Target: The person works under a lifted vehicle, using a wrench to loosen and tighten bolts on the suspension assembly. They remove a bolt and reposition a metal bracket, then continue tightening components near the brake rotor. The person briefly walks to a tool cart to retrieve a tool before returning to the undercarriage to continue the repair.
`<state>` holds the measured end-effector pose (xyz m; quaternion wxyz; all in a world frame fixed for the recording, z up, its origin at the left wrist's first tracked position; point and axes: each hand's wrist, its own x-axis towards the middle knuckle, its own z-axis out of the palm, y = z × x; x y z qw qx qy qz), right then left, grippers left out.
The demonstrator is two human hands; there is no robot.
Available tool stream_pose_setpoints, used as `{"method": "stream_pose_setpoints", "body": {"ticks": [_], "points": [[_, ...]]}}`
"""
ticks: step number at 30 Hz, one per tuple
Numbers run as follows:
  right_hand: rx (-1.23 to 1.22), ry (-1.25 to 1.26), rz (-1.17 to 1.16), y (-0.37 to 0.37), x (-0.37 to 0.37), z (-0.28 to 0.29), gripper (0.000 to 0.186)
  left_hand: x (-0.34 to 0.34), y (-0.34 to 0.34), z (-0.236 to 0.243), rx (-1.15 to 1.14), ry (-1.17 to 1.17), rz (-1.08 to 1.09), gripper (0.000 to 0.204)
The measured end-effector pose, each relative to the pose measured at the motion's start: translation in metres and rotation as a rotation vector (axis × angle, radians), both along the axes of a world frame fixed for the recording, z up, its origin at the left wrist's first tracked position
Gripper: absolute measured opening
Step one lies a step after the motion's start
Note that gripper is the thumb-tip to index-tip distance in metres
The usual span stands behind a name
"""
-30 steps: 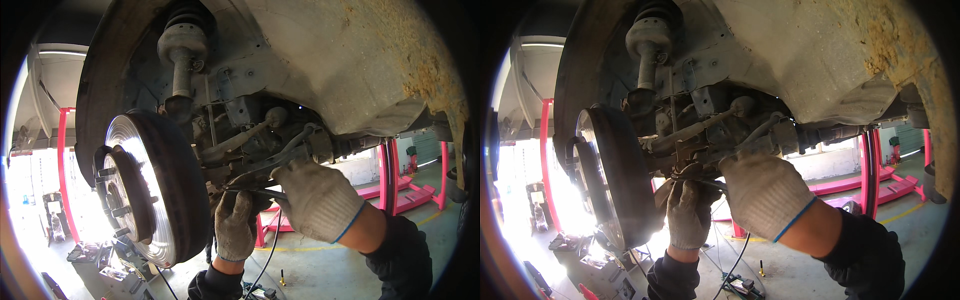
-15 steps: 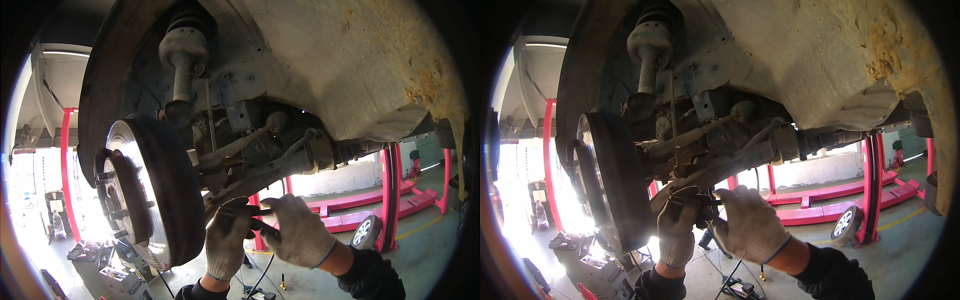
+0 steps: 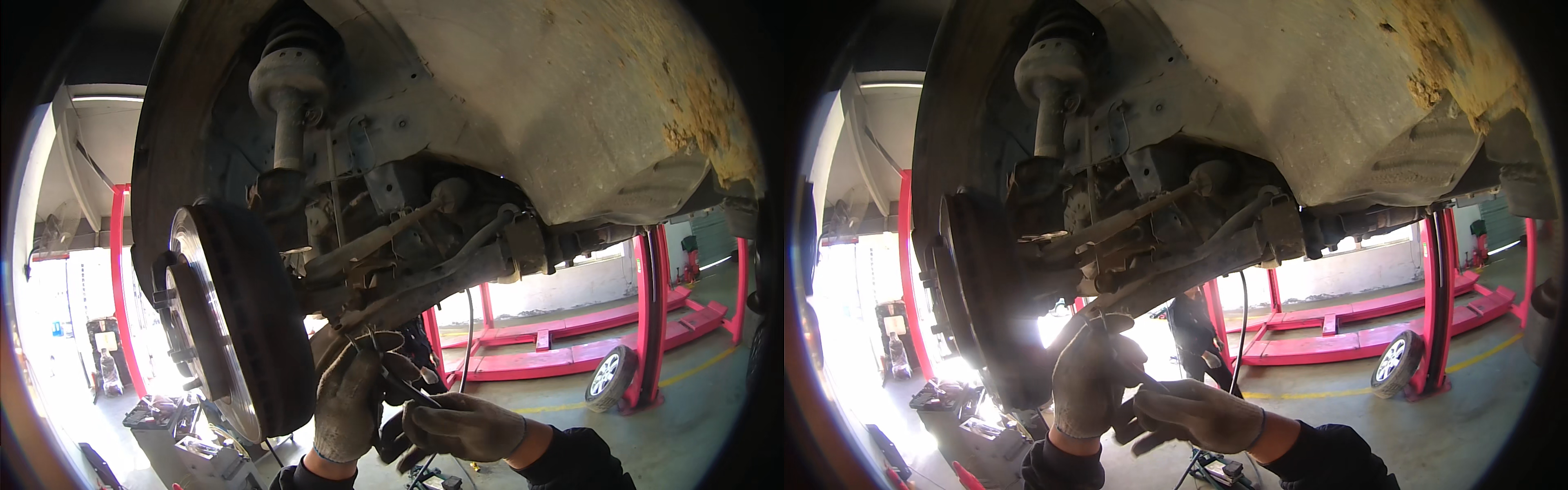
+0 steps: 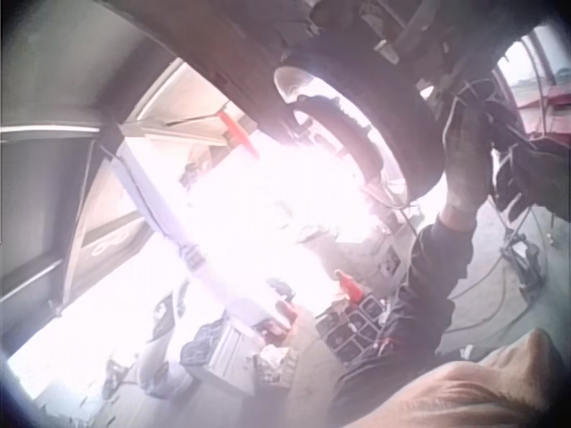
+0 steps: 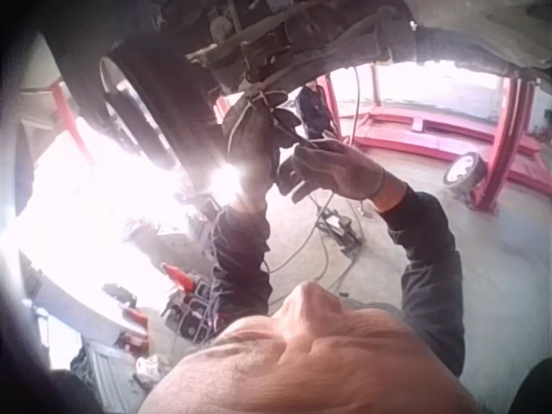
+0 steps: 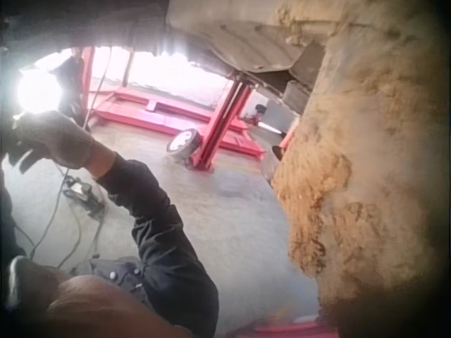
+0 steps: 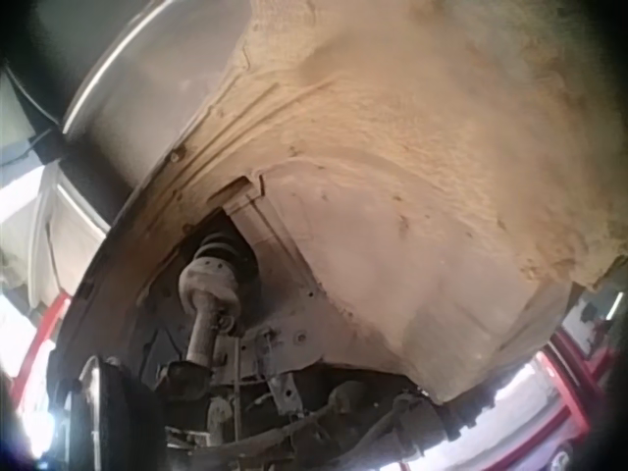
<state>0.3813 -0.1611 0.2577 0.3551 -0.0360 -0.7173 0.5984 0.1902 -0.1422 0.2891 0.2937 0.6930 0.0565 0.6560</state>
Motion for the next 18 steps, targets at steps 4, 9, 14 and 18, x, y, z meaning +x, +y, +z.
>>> {"method": "stream_pose_setpoints", "body": {"ticks": [4, 9, 14, 18], "points": [[0.433, -0.124, -0.413, 0.012, -0.001, -0.004, 0.031, 0.004, -0.006, 0.014, 0.059, 0.097, 0.267, 0.035], [1.093, 0.019, -0.547, 0.014, -0.003, 0.003, 0.027, -0.005, -0.01, 0.025, 0.699, 0.376, 0.783, 0.032], [0.327, 0.173, -0.133, 0.02, -0.006, 0.007, 0.027, -0.011, -0.003, 0.026, 0.818, 0.483, 0.826, 0.026], [0.125, 0.068, -0.168, 0.029, -0.001, 0.013, 0.031, -0.007, 0.003, 0.023, 0.7, 0.35, 0.704, 0.018]]}}
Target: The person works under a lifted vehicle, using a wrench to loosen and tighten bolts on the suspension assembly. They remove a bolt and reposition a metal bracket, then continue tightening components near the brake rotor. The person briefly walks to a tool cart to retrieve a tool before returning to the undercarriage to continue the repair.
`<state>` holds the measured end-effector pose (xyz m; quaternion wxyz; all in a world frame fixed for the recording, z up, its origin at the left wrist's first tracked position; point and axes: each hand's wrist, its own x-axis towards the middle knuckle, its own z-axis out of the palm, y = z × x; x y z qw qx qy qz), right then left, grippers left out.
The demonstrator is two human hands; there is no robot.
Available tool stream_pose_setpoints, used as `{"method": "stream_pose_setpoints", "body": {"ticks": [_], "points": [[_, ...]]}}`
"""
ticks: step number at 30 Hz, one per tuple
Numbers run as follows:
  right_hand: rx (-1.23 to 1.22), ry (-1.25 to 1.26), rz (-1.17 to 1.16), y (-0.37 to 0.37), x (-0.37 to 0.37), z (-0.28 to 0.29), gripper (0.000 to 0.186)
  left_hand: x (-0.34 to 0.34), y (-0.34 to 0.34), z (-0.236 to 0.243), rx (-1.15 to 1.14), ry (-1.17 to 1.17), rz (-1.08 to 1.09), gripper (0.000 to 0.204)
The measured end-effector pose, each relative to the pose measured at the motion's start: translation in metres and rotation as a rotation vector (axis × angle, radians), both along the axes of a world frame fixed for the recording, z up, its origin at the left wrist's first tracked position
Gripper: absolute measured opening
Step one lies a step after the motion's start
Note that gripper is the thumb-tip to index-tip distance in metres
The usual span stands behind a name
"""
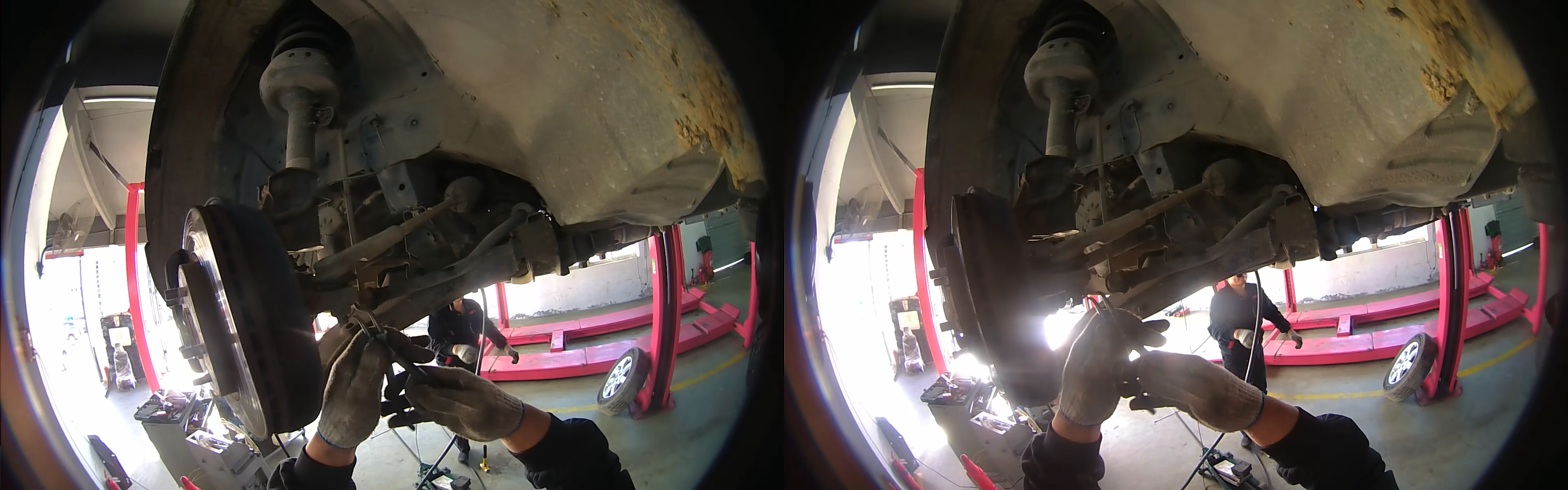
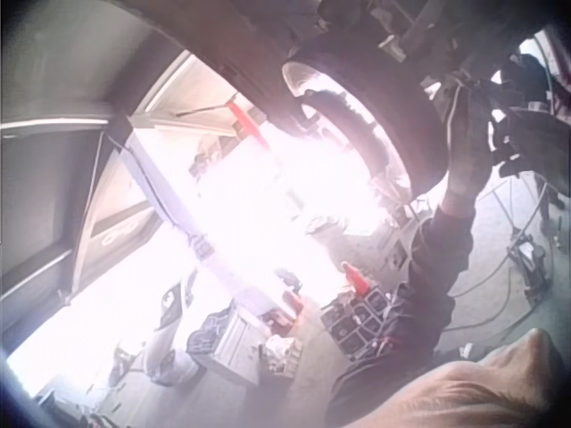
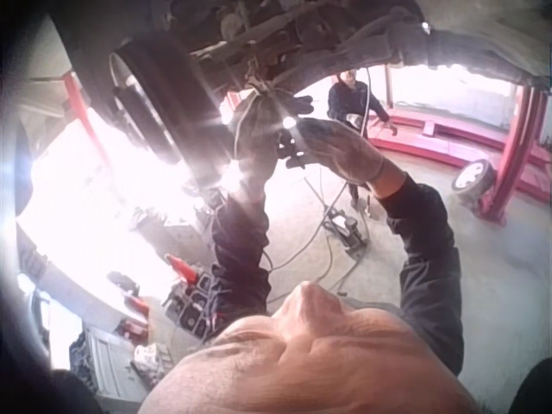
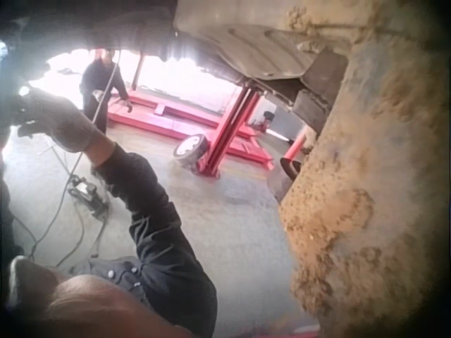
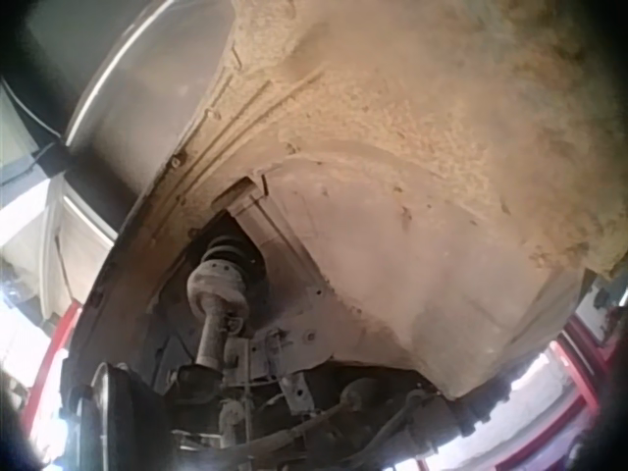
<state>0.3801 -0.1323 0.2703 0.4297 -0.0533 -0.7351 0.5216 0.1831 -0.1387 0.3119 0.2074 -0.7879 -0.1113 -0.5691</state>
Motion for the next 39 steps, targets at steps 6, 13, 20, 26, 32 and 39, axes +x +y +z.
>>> {"method": "stream_pose_setpoints", "body": {"ticks": [6, 13, 20, 26, 32, 39], "points": [[0.437, -0.11, -0.299, 0.007, 0.005, 0.014, 0.035, 0.002, 0.015, 0.0, -0.007, -0.025, -0.062, 0.02], [0.676, -0.167, -0.449, 0.01, 0.009, 0.028, 0.041, -0.003, 0.018, 0.0, 0.19, 0.018, 0.198, 0.025], [0.304, -0.254, -0.332, 0.01, 0.027, 0.054, 0.056, 0.003, 0.019, 0.002, 0.299, 0.005, 0.341, 0.029], [0.289, -0.377, -0.279, 0.017, 0.035, 0.074, 0.051, 0.006, 0.025, -0.003, 0.189, -0.086, 0.151, 0.03], [0.571, -0.408, -0.56, 0.008, 0.028, 0.061, 0.037, 0.01, 0.037, -0.011, -0.377, -0.19, -0.668, 0.026], [1.033, -0.394, -0.93, -0.052, 0.013, 0.058, 0.042, 0.018, -0.011, -0.002, -0.654, -0.252, -1.022, 0.034]]}}
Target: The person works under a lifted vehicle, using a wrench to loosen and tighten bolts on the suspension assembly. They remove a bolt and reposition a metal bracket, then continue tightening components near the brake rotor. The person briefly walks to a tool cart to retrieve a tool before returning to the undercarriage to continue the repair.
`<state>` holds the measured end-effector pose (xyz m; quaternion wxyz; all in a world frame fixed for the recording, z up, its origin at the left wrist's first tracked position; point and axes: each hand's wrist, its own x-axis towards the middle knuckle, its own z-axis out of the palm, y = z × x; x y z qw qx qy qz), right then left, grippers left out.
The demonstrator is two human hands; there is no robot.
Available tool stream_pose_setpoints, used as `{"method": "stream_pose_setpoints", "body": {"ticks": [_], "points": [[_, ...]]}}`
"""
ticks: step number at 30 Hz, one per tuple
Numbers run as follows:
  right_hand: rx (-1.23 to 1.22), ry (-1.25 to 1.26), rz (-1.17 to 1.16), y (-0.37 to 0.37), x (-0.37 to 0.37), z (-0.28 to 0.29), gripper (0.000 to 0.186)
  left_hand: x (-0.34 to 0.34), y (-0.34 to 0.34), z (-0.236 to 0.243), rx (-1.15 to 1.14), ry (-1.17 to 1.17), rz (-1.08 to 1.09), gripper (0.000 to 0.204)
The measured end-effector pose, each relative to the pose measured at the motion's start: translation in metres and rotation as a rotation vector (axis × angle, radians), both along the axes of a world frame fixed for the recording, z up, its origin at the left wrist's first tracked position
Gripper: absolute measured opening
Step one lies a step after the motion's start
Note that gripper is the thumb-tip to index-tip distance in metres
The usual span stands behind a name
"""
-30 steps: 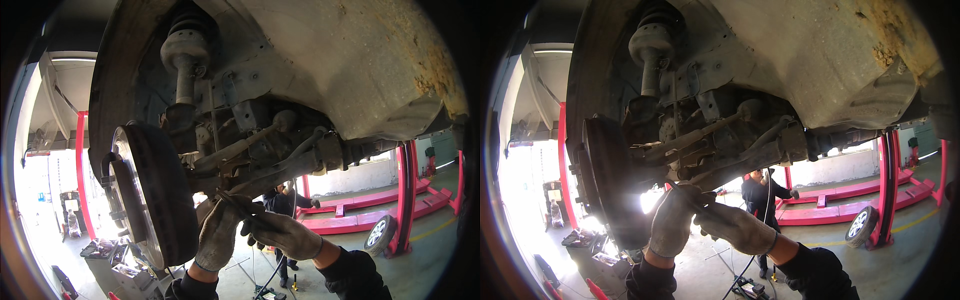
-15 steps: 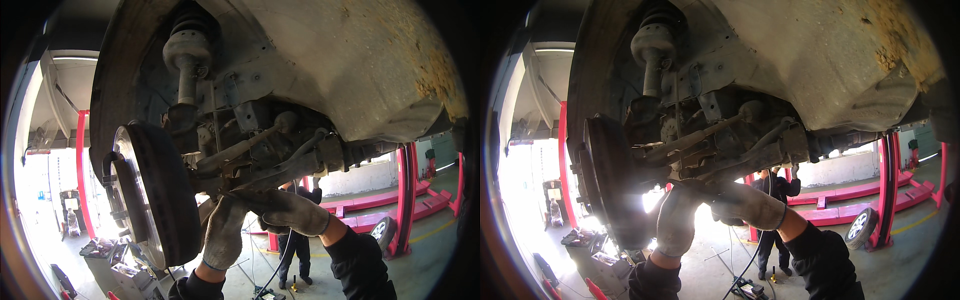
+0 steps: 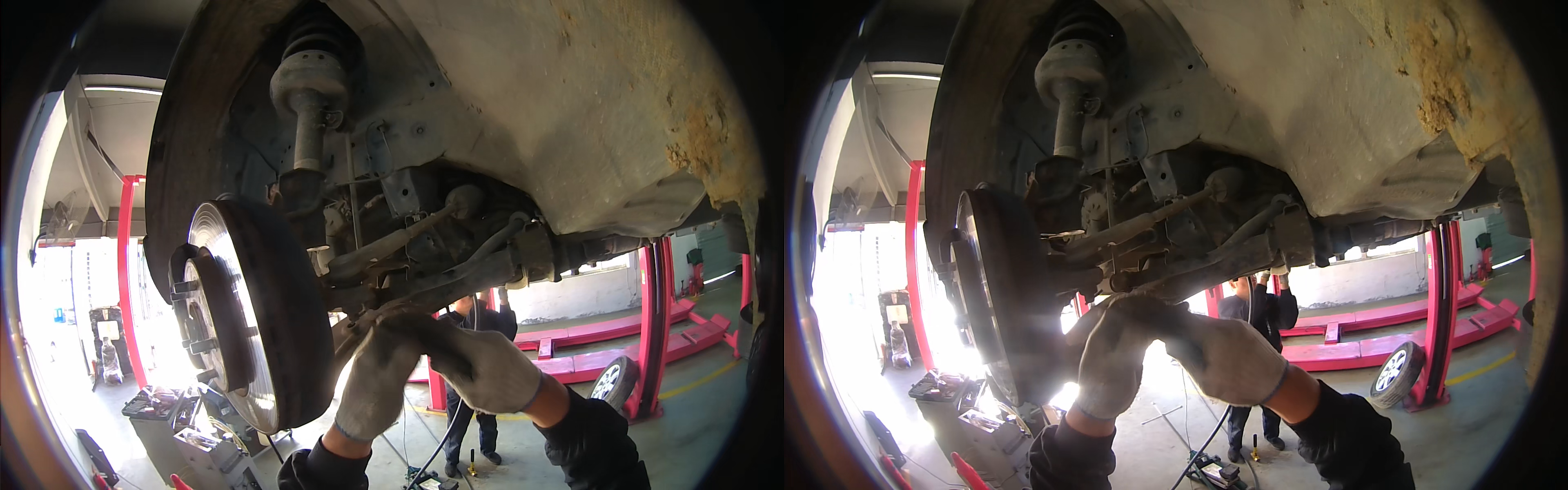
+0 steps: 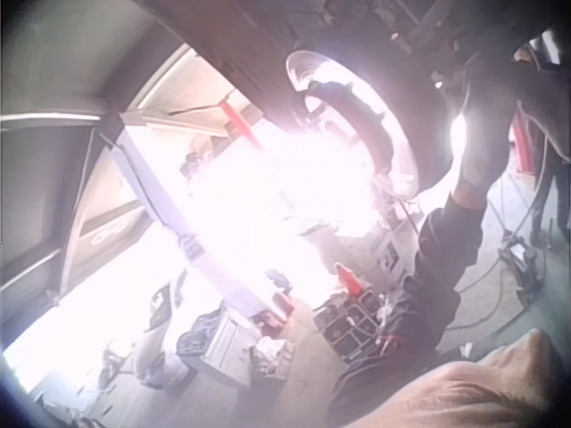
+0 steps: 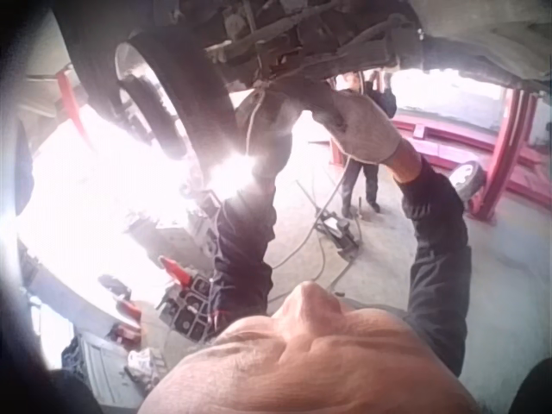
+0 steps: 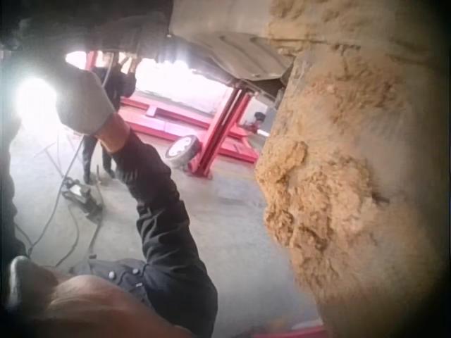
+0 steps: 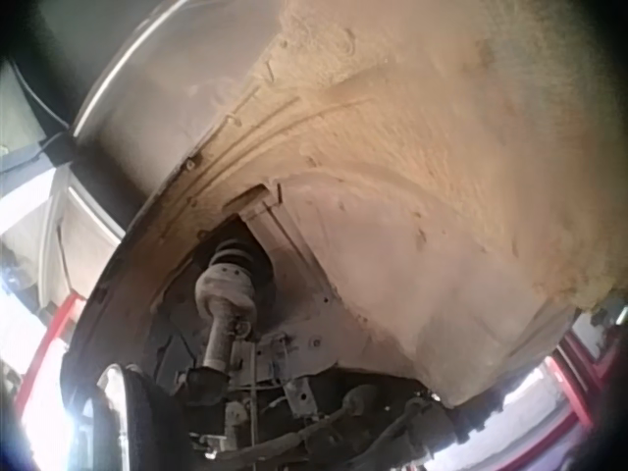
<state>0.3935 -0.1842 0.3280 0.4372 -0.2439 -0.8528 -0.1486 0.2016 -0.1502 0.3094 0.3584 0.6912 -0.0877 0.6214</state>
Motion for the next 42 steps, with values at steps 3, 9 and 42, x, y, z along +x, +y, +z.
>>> {"method": "stream_pose_setpoints", "body": {"ticks": [3, 9, 42], "points": [[0.41, 0.028, 0.064, -0.04, -0.004, -0.017, 0.051, 0.003, -0.03, -0.005, 0.251, -0.144, 0.048, 0.052], [-0.102, 0.231, -0.117, -0.067, -0.01, -0.04, 0.047, -0.001, -0.021, -0.013, 0.22, 0.182, 0.401, 0.034], [-0.232, -0.032, 0.118, 0.023, 0.023, 0.013, 0.061, 0.008, 0.003, 0.01, -0.058, -0.075, 0.181, 0.031]]}}
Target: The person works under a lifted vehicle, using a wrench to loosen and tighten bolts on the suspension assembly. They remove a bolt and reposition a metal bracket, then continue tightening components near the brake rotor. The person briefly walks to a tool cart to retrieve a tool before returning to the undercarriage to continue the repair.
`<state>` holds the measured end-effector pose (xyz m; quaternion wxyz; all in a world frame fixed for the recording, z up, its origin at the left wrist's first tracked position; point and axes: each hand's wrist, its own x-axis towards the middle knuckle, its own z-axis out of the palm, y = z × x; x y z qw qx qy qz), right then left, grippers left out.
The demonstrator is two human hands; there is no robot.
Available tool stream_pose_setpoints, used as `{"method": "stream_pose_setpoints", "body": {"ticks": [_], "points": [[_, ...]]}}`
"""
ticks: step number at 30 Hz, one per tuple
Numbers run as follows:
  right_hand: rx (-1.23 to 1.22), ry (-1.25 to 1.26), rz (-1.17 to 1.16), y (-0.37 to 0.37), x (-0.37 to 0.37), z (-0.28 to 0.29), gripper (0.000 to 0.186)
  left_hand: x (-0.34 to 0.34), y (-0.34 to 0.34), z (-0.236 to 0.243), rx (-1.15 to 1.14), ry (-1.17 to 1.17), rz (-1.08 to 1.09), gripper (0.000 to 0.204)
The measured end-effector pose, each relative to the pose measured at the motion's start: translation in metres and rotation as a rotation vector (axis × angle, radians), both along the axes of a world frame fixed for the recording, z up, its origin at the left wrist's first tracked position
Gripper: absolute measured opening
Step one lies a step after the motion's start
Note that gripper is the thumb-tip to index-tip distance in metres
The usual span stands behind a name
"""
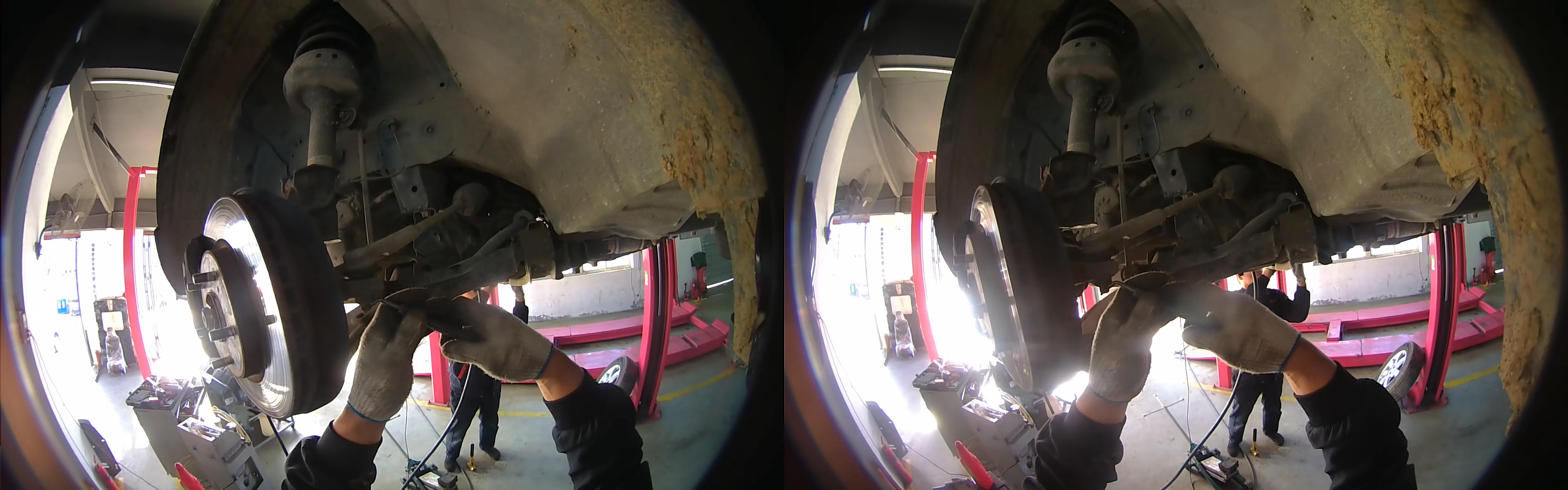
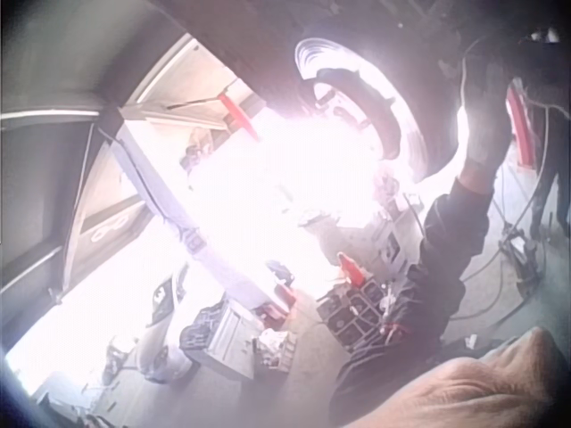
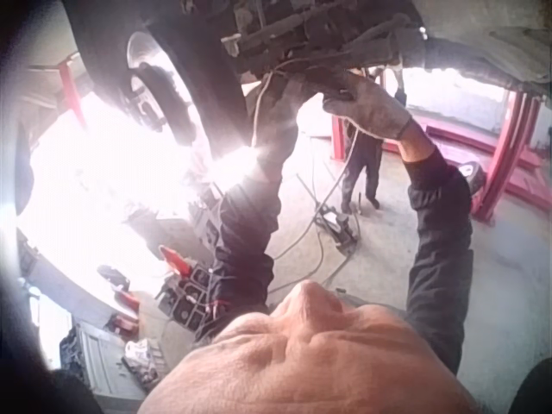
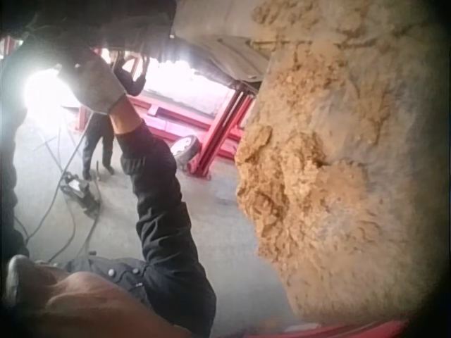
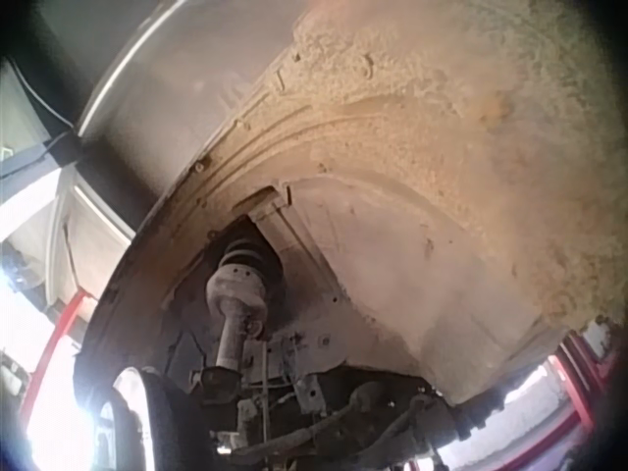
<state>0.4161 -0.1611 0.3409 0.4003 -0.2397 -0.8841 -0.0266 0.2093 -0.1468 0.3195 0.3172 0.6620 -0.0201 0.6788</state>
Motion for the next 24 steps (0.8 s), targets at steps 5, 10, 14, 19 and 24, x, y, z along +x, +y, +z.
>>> {"method": "stream_pose_setpoints", "body": {"ticks": [5, 10, 14, 19, 24], "points": [[0.273, -0.144, -0.014, 0.015, 0.01, 0.003, 0.051, -0.001, -0.001, 0.002, 0.37, 0.188, 0.597, 0.024], [0.747, -0.331, -0.185, 0.025, 0.01, 0.005, 0.038, 0.002, 0.001, 0.002, 0.161, 0.098, 0.349, 0.023], [0.684, -0.288, -0.207, 0.025, 0.002, 0.004, 0.036, 0.003, 0.001, 0.001, 0.102, 0.075, 0.273, 0.022], [0.281, -0.055, -0.249, 0.007, -0.007, 0.0, 0.033, 0.004, 0.003, -0.002, 0.004, 0.01, 0.034, 0.022], [0.562, 0.124, -0.405, -0.019, -0.029, -0.02, 0.03, -0.008, 0.004, 0.0, 0.596, 0.235, 0.855, 0.029]]}}
